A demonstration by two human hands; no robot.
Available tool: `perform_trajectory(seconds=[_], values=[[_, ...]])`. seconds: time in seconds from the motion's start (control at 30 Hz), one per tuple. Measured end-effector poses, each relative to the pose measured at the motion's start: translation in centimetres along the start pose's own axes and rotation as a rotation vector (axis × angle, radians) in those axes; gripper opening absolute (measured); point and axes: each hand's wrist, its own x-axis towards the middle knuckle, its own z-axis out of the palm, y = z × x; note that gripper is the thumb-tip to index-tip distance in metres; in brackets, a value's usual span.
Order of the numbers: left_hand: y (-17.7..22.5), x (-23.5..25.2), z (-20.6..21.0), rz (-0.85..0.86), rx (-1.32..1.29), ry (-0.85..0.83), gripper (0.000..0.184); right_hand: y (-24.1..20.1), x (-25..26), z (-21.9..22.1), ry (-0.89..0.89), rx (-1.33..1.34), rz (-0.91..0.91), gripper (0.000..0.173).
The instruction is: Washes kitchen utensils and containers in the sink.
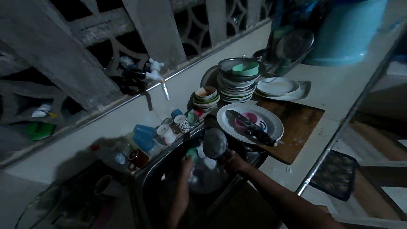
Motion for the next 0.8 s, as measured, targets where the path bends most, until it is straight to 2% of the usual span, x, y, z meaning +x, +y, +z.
perform_trajectory(seconds=[0.07, 0.13, 0.2, 0.3, 0.37, 0.43, 0.53, 0.57, 0.63, 0.67, 0.8], values=[[2.6, -1.7, 0.7, 0.243, -0.123, 0.034, 0.048, -0.8, 0.4, 0.6, -0.038, -0.245, 0.042, 0.031], [3.9, -3.4, 1.6, 0.589, 0.059, -0.069, 0.054, -1.7, 0.4, 1.2, -0.108, -0.447, 0.030, 0.035], [4.2, -4.5, 2.4, 0.858, 0.338, -0.179, 0.056, -2.8, -0.1, 1.3, -0.124, -0.546, 0.026, 0.034], [3.5, -3.8, 3.0, 1.198, 0.540, -0.148, 0.041, -3.7, -0.7, 0.0, -0.170, -0.690, -0.009, 0.028], [4.0, -3.6, 2.6, 1.301, 0.630, -0.152, 0.031, -3.9, -1.1, -1.1, -0.221, -0.774, -0.083, 0.029], [5.3, -4.3, 2.2, 1.303, 0.791, -0.186, 0.033, -3.8, -1.4, -1.8, -0.242, -0.822, -0.146, 0.029], [6.8, -4.3, 2.1, 1.381, 0.832, -0.154, 0.034, -3.3, -1.3, -2.7, -0.263, -0.797, -0.226, 0.025], [7.6, -4.3, 2.1, 1.341, 0.852, -0.191, 0.036, -3.1, -1.2, -3.0, -0.268, -0.788, -0.244, 0.024], [9.9, -4.8, 1.5, 1.100, 0.902, -0.329, 0.041, -2.6, -1.1, -3.8, -0.270, -0.731, -0.311, 0.025], [10.7, -4.6, 1.1, 0.996, 0.840, -0.357, 0.039, -2.4, -1.2, -4.2, -0.276, -0.689, -0.333, 0.024], [11.3, -3.2, -0.3, 0.560, 0.278, -0.324, 0.031, -1.2, -1.6, -5.9, -0.278, -0.486, -0.392, 0.018]])
